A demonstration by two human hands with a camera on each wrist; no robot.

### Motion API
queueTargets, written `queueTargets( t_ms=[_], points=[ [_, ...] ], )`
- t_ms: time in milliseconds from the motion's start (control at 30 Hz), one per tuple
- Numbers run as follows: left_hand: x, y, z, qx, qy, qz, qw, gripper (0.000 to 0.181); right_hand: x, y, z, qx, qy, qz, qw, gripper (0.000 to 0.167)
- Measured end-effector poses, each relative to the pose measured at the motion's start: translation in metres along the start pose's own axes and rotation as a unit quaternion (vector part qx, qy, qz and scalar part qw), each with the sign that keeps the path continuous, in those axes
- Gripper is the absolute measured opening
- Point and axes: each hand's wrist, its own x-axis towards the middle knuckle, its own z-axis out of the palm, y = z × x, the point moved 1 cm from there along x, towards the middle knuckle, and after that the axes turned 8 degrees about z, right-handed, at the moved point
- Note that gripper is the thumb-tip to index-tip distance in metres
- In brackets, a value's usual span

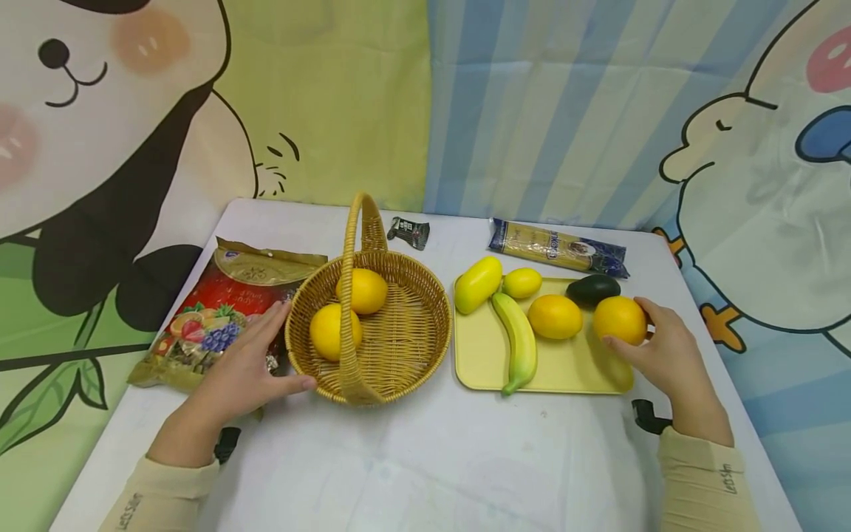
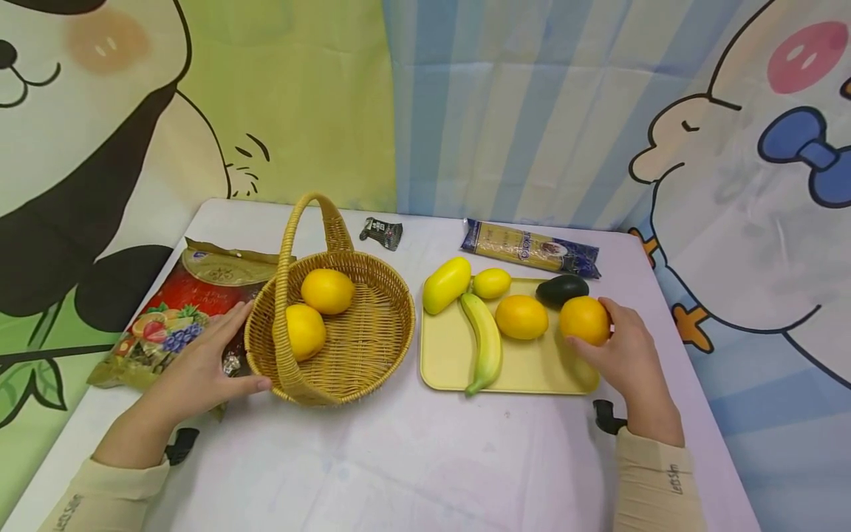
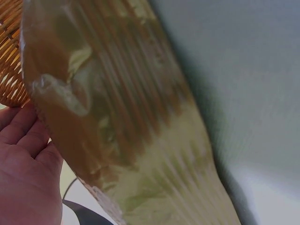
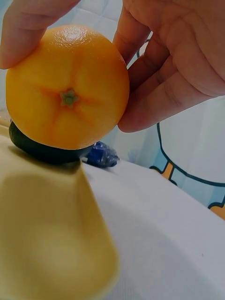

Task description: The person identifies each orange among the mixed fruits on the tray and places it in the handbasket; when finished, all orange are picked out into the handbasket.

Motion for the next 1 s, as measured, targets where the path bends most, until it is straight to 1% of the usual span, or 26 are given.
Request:
queueTargets(
  t_ms=[233,433,567,733,900,1000],
  points=[
    [0.001,-0.002,0.0,0.008,-0.001,-0.008,0.9999,0.134,0.003,-0.006,-0.005,0.0,0.012,-0.018,0.9998,0.103],
    [0.001,-0.002,0.001,0.004,-0.002,-0.009,1.0,0.134,0.002,-0.019,-0.011,0.0,0.019,-0.039,0.9991,0.101],
    [0.001,-0.001,0.0,-0.001,-0.003,-0.004,1.0,0.133,0.002,-0.028,-0.014,-0.003,0.023,-0.055,0.9982,0.1],
    [0.0,0.001,-0.001,-0.004,-0.003,0.002,1.0,0.133,0.002,-0.044,-0.018,-0.005,0.027,-0.07,0.9972,0.099],
    [-0.001,0.001,0.0,-0.007,-0.003,0.0,1.0,0.133,0.003,-0.064,-0.02,-0.002,0.028,-0.085,0.996,0.097],
    [0.0,0.001,0.0,-0.006,-0.003,0.0,1.0,0.133,0.004,-0.076,-0.021,-0.003,0.028,-0.101,0.9945,0.096]
  ],
)
